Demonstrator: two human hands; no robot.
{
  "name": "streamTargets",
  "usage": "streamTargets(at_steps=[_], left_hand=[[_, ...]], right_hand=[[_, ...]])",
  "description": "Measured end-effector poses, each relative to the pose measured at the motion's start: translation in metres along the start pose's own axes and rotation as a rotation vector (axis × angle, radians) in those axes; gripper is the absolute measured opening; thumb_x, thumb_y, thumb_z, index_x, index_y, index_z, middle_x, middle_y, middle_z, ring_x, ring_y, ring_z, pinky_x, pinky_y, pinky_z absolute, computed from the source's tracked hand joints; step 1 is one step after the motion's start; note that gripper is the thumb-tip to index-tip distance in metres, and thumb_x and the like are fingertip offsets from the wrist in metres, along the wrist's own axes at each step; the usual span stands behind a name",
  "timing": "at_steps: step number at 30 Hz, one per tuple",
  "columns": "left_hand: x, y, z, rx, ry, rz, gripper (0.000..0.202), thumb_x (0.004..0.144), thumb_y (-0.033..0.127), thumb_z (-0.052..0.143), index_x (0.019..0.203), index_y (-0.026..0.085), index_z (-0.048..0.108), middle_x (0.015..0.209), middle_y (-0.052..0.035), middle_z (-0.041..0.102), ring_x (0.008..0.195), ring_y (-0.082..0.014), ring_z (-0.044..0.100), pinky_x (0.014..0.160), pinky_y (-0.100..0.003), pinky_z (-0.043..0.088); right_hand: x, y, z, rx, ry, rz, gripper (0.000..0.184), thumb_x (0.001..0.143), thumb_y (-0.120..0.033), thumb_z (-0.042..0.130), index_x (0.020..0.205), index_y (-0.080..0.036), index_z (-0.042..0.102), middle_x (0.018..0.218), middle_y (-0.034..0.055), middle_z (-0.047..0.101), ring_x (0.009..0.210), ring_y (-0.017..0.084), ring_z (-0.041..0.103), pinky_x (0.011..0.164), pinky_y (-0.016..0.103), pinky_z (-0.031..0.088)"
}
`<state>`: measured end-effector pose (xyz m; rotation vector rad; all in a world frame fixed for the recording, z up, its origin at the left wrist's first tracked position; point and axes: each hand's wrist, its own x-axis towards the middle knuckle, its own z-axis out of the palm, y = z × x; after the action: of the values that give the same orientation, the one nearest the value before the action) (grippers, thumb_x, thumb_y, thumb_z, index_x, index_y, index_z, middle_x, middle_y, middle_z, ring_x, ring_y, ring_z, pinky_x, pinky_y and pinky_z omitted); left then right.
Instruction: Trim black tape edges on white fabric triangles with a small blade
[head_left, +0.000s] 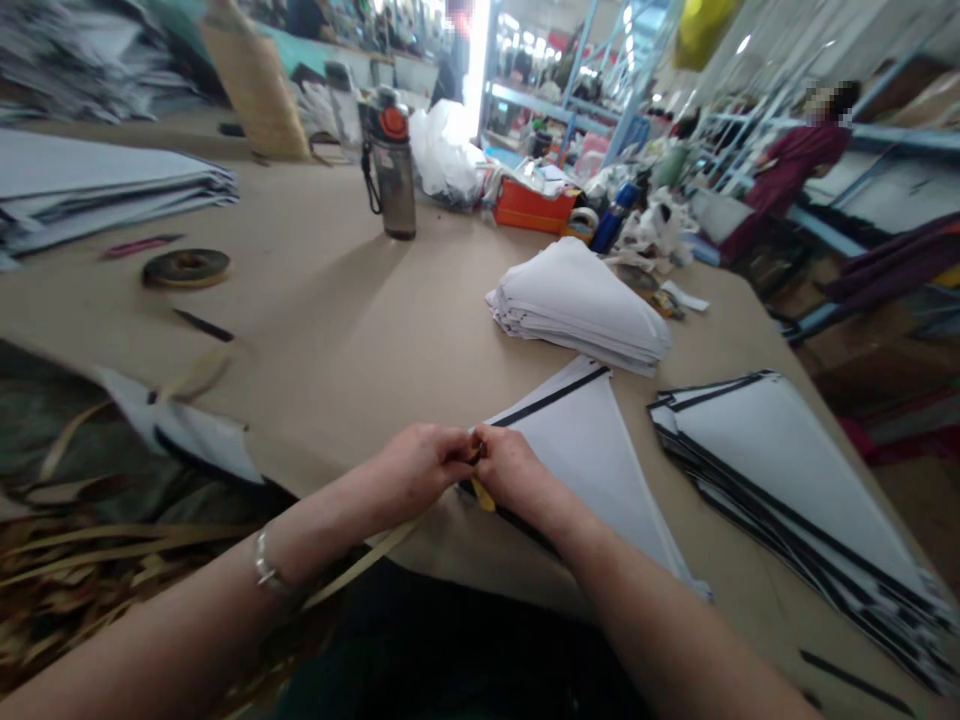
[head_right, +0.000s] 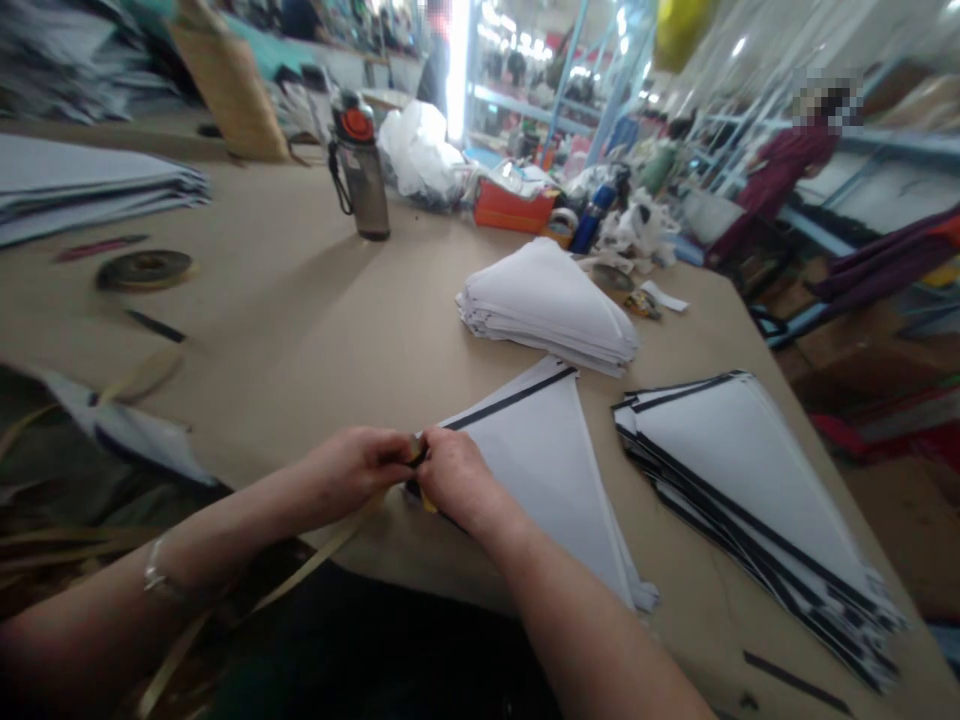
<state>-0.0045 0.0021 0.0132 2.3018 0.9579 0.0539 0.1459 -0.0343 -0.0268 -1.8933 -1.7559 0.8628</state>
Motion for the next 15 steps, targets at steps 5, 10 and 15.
streamTargets(at_steps=[5,10,15], left_hand=[[0.011,-0.021,0.004,-0.093,0.234,0.073,0.019,0.076,0.032,0.051,0.069,0.018,0.062,0.083,-0.0061,0.061,0.078,-0.0202,0.057,0.07,-0.03,0.044],[0.026,-0.032,0.024,-0.158,0.251,0.185,0.02,0.079,0.03,0.048,0.067,0.019,0.06,0.108,-0.0079,0.063,0.095,-0.0226,0.059,0.082,-0.033,0.048],[0.031,-0.04,0.044,-0.005,0.316,0.189,0.025,0.084,0.038,0.046,0.072,0.028,0.066,0.106,-0.0012,0.068,0.104,-0.0265,0.06,0.087,-0.036,0.051]], right_hand=[[-0.024,0.048,-0.058,0.441,0.21,0.107,0.012,0.078,-0.03,0.047,0.077,-0.019,0.052,0.069,-0.0007,0.061,0.062,0.011,0.057,0.057,0.021,0.042],[-0.06,0.126,-0.121,0.161,0.424,0.335,0.021,0.079,-0.039,0.047,0.081,-0.019,0.054,0.067,-0.0007,0.06,0.061,0.014,0.057,0.061,0.025,0.044],[-0.059,0.149,-0.127,0.034,0.48,0.409,0.014,0.064,-0.029,0.063,0.069,-0.016,0.059,0.067,0.0025,0.062,0.065,0.016,0.056,0.062,0.025,0.041]])
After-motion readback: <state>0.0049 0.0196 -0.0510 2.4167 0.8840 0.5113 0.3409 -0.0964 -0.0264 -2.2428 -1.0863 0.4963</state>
